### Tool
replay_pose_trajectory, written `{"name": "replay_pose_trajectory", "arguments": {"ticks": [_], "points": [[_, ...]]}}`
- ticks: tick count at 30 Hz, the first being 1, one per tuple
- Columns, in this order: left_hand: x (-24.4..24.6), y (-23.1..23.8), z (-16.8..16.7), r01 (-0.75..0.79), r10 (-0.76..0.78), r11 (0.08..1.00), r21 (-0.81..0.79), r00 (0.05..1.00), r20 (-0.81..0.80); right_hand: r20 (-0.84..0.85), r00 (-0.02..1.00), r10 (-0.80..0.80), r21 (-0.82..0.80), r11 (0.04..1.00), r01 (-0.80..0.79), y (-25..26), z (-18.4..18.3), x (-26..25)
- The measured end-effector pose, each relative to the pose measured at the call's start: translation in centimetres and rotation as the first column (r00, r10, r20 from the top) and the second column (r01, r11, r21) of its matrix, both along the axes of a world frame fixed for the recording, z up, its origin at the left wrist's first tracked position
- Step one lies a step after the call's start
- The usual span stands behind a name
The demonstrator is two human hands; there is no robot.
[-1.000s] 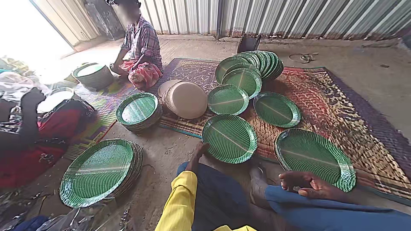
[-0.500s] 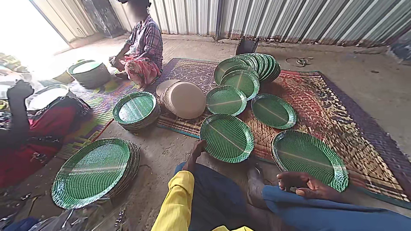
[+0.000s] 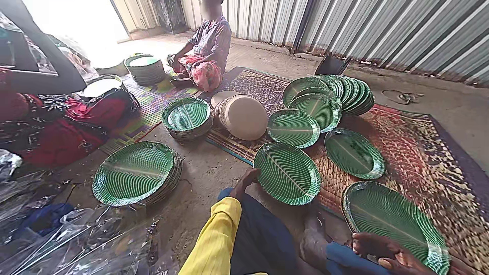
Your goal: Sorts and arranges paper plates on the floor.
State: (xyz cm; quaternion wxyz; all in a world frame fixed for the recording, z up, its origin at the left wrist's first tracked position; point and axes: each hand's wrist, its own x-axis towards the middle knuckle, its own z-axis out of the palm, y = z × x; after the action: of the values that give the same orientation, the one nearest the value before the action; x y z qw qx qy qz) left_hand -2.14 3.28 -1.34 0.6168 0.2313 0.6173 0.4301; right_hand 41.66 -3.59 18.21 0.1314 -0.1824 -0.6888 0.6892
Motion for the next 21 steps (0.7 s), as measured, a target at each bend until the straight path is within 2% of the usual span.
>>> {"name": "replay_pose_trajectory", "arguments": {"ticks": [6, 13, 21], "points": [[-0.3, -0.3, -0.3, 0.032, -0.034, 0.998, -0.061, 0.999, -0.017, -0.059, 0.998, 0.013, 0.038, 0.999, -0.011, 0.7, -1.3, 0.4], [-0.2, -0.7, 0.4, 0.072, -0.082, 0.991, -0.113, 0.993, -0.087, -0.098, 0.995, 0.001, 0.011, 1.000, 0.000, 0.5, -2.0, 0.3], [-0.3, -0.8, -0.5, 0.069, -0.086, 0.993, -0.095, 0.980, -0.180, -0.094, 0.988, -0.119, 0.026, 0.992, 0.122, -1.1, -0.7, -1.0]]}}
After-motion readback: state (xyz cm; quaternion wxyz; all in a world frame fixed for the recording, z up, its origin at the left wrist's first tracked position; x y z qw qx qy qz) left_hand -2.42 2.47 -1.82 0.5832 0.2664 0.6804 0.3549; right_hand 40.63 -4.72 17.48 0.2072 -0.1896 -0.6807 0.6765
